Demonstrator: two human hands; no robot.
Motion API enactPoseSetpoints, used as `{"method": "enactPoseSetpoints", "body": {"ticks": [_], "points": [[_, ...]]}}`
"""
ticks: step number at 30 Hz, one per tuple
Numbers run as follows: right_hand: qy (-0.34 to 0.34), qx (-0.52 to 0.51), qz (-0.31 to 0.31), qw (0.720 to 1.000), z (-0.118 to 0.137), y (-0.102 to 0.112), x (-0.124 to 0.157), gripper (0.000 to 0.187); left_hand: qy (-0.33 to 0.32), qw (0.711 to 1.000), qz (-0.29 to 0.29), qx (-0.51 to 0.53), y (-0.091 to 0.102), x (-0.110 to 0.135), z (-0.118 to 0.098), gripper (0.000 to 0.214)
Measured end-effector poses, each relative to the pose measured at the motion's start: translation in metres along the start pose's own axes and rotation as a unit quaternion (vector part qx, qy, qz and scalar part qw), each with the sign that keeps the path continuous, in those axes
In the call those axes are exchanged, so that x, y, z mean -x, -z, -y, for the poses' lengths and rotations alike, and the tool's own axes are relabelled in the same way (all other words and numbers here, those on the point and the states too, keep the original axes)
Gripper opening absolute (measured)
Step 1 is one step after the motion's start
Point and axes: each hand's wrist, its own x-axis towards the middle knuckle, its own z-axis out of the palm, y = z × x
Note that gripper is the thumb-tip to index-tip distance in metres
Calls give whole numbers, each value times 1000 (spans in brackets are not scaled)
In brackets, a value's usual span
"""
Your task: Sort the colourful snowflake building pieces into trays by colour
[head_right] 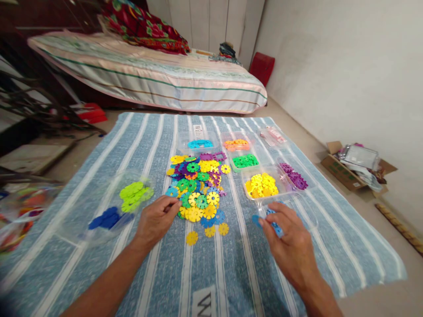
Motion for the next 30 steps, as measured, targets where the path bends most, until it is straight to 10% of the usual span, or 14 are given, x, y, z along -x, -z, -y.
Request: {"method": "enactPoseSetpoints", "body": {"ticks": [6,17,30], "points": [[27,163,-66,984,-23,12,0,34,-8,1000,-3,-4,-1,0,1,23],[59,112,134,983,52,-88,25,13,-9,1000,-2,-8,0,2,2,24],[102,50,97,989,34,-83,14,15,-2,1000,3,3,0,4,-2,22]]}}
